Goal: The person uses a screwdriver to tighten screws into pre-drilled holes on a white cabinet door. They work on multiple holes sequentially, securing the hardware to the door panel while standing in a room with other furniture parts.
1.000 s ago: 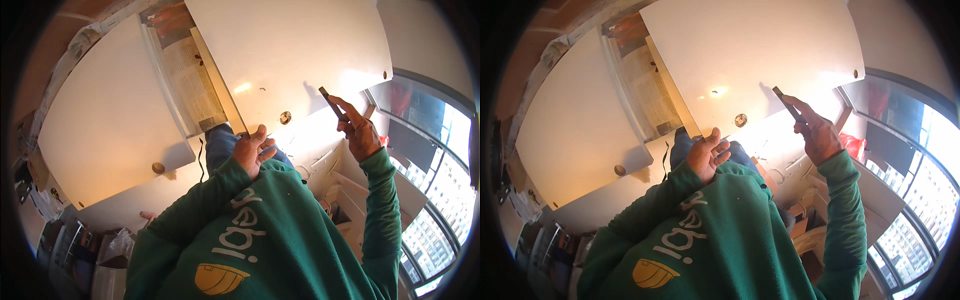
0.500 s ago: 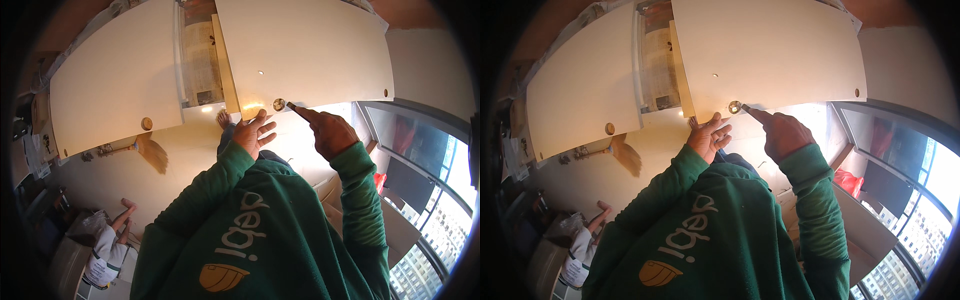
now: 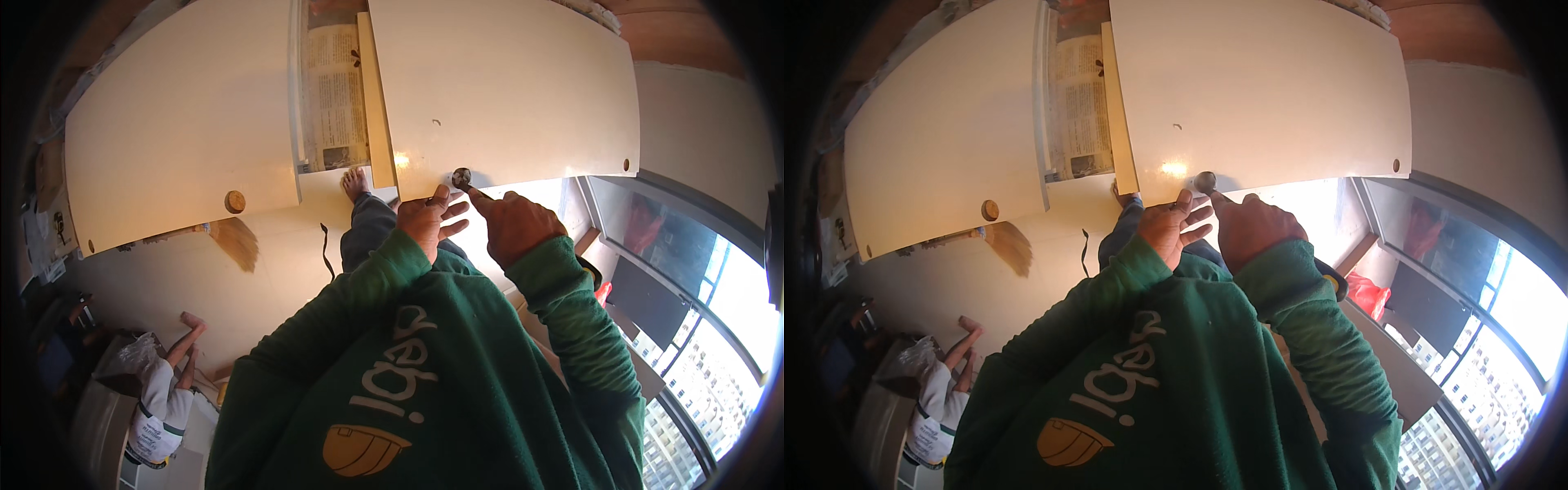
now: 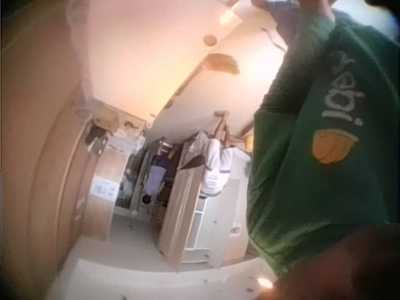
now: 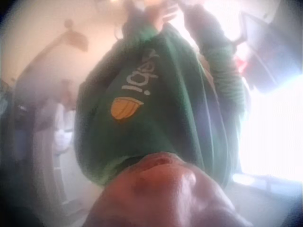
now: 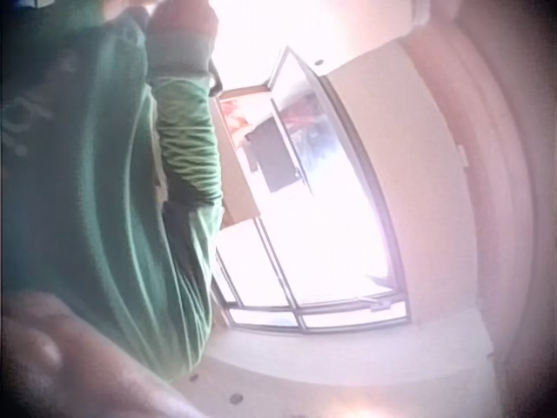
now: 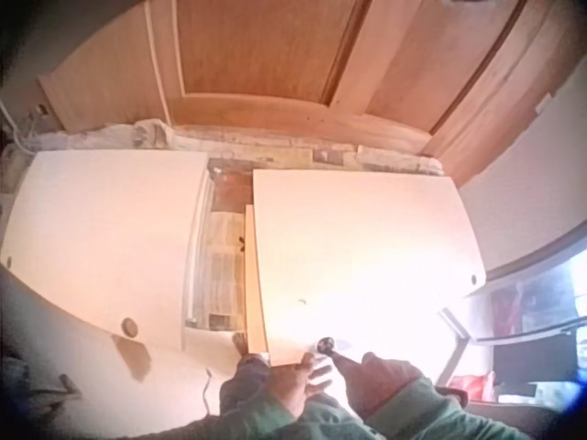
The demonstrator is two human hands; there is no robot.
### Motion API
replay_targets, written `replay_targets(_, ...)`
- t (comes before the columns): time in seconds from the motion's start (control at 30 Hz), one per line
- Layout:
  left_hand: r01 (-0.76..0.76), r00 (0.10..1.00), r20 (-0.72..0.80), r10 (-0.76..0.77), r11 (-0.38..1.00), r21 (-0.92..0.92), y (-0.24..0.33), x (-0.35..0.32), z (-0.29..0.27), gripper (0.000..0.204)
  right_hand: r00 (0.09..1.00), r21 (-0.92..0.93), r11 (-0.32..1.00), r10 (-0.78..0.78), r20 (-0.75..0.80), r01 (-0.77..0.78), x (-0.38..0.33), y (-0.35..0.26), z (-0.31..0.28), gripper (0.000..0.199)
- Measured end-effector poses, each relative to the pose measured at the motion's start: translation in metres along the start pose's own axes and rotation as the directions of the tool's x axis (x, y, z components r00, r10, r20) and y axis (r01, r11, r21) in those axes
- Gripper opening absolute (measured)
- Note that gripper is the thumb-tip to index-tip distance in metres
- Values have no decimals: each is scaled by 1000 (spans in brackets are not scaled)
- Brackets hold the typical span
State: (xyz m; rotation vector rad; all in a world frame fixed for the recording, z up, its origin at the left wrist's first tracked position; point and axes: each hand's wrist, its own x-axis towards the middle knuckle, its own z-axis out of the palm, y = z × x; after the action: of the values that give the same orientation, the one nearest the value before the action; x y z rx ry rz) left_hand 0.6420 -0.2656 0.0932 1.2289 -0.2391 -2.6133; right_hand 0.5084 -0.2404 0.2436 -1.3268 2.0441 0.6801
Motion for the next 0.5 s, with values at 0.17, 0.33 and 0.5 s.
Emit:
replay_targets(0.17, 2, 1000, 9, -1, 999, -38, 1, 1, -1, 32, 1000, -41, 999, -6, 18, 7, 11, 2, -6, 43)
replay_targets(0.33, 77, 996, 38, -76, 996, -33, 7, 3, -4, 34, 1000, 12, 1000, 7, 18, -7, -2, 8, -6, 47)
replay_targets(0.5, 97, 995, 3, -97, 995, -11, 13, 0, 5, 36, 995, -40, 997, 67, 78, -64, -4, -3, -13, 47)
